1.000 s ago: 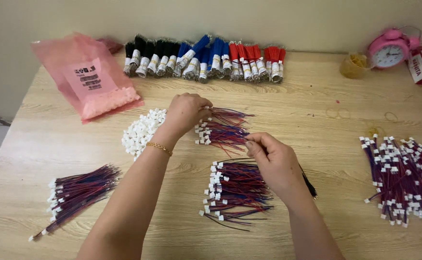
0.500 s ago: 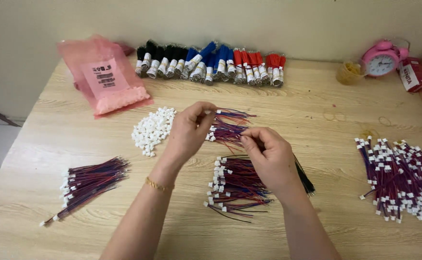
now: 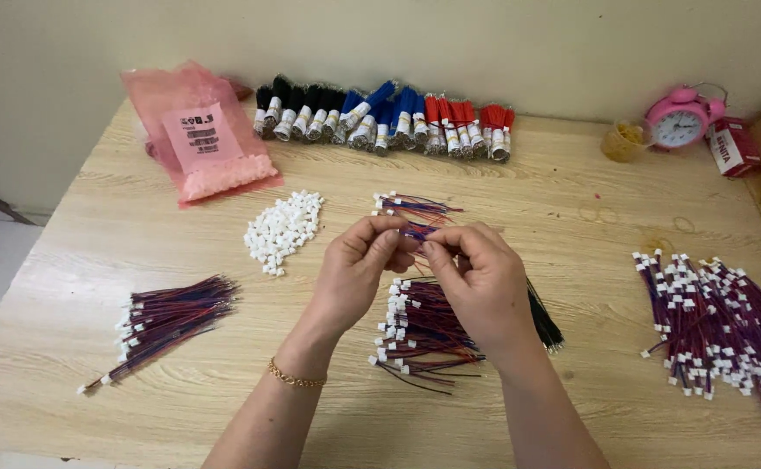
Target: The person assembles wire harnesses by inserting small white plastic connectors onto the ends of red and black wires. They pick up wires from a pile on the table, slide the connectors on, and place the finished items into a separate pile.
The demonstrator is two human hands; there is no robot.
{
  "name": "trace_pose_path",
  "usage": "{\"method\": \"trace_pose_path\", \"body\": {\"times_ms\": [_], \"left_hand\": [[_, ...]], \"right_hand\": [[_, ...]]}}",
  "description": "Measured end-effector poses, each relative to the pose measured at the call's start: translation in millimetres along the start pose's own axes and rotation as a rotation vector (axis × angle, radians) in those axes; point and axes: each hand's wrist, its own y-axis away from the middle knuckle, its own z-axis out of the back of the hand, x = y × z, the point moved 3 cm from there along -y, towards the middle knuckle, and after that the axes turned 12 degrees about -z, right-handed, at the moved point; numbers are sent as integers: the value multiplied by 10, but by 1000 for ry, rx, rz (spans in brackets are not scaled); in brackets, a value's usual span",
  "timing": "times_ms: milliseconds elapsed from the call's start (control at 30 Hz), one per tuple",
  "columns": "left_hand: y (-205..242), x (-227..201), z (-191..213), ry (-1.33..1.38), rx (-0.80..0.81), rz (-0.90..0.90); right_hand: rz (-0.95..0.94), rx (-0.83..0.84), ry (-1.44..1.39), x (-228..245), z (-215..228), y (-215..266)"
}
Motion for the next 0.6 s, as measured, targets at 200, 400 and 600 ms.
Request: {"method": "trace_pose_path", "body": {"times_ms": [200,400,600], "left_hand": [[6,199,75,14,-62,76],[18,179,84,7,-107,147],[28,70,-6,127,-122,176]], "right_hand": [[201,-141,241,3,-27,22],[327,-119,305,197,9,-29],[341,-69,349,35,-42,-58]]}}
